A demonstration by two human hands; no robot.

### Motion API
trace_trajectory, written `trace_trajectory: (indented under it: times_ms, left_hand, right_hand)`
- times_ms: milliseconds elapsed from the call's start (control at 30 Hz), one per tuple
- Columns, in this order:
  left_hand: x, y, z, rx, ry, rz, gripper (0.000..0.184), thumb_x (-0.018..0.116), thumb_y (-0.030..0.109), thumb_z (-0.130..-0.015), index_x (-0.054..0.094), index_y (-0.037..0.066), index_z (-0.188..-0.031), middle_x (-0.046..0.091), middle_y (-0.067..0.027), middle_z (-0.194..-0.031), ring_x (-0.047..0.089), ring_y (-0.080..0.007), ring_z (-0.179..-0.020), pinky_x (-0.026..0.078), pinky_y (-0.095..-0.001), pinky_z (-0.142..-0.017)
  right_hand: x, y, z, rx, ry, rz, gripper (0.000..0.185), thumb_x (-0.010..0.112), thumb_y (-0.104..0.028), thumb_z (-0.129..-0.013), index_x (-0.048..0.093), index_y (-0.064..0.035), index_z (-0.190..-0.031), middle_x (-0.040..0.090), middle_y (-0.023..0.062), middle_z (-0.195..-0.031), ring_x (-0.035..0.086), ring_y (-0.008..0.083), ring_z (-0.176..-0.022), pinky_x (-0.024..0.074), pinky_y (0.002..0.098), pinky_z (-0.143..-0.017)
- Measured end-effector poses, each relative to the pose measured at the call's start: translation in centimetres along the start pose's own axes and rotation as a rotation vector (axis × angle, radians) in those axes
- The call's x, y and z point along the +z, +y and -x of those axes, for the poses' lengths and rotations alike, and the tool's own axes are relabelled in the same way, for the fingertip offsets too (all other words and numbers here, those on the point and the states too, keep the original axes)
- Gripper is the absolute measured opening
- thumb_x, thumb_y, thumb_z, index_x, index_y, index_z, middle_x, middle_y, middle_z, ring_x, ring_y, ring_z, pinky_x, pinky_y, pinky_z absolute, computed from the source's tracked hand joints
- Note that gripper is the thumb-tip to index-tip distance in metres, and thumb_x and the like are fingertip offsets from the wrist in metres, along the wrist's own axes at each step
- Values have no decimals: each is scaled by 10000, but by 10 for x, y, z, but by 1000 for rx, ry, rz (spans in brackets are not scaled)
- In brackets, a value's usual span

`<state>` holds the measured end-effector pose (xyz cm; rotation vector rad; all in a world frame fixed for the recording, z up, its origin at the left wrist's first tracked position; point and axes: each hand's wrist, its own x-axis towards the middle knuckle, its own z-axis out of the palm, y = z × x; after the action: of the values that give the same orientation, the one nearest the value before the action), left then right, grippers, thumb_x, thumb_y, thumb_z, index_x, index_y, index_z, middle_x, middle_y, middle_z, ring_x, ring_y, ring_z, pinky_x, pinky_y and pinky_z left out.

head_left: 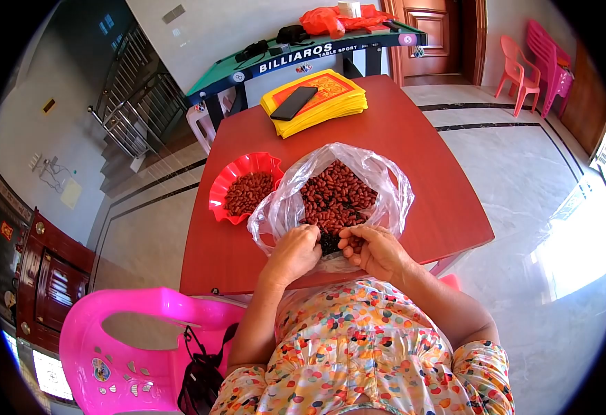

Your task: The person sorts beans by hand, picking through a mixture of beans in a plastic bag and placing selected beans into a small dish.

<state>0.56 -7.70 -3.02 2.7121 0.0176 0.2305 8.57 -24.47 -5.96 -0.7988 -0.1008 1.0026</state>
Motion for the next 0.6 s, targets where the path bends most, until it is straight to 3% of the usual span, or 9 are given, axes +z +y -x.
trace_trajectory:
  times_ms: [233,300,433,500,600]
  left_hand:
    - [7,-5,-3,-6,81,104,84,573,5,-728,518,-46,-765,569,-187,-745,578,-316,-687,444,-383,-615]
    - [7,-7,-5,77,202,182,74,580,-24,-728,513,-42,-754,562,-155,-712,578,-265,-651,445,-345,-586]
    - [3,-2,-6,84,228,249,78,564,-51,-705,498,-34,-744,555,-173,-739,564,-338,-697,448,-387,-610]
    - [4,-2,-7,112,267,259,76,586,-49,-726,535,-41,-781,556,-116,-712,559,-204,-632,450,-311,-593]
    - [3,0,-6,90,268,298,66,592,-41,-748,555,-35,-802,563,-93,-726,555,-161,-637,452,-286,-591]
  right_hand:
    - [0,0,1,0,-4,6,209,412,-153,-935,532,19,-935,572,99,-781,527,144,-635,422,245,-521]
    - [0,0,0,-1,-2,5,211,411,-152,-935,533,20,-935,572,98,-781,529,144,-635,424,244,-522]
    - [0,0,0,3,0,9,214,412,-151,-935,536,22,-931,573,97,-777,534,144,-633,428,244,-525]
    - [-1,0,-1,2,-1,8,216,414,-150,-935,550,18,-926,579,88,-771,532,139,-624,431,242,-518]
    - [-1,1,-1,2,-2,5,220,417,-149,-935,563,14,-921,585,79,-765,531,136,-615,435,240,-512]
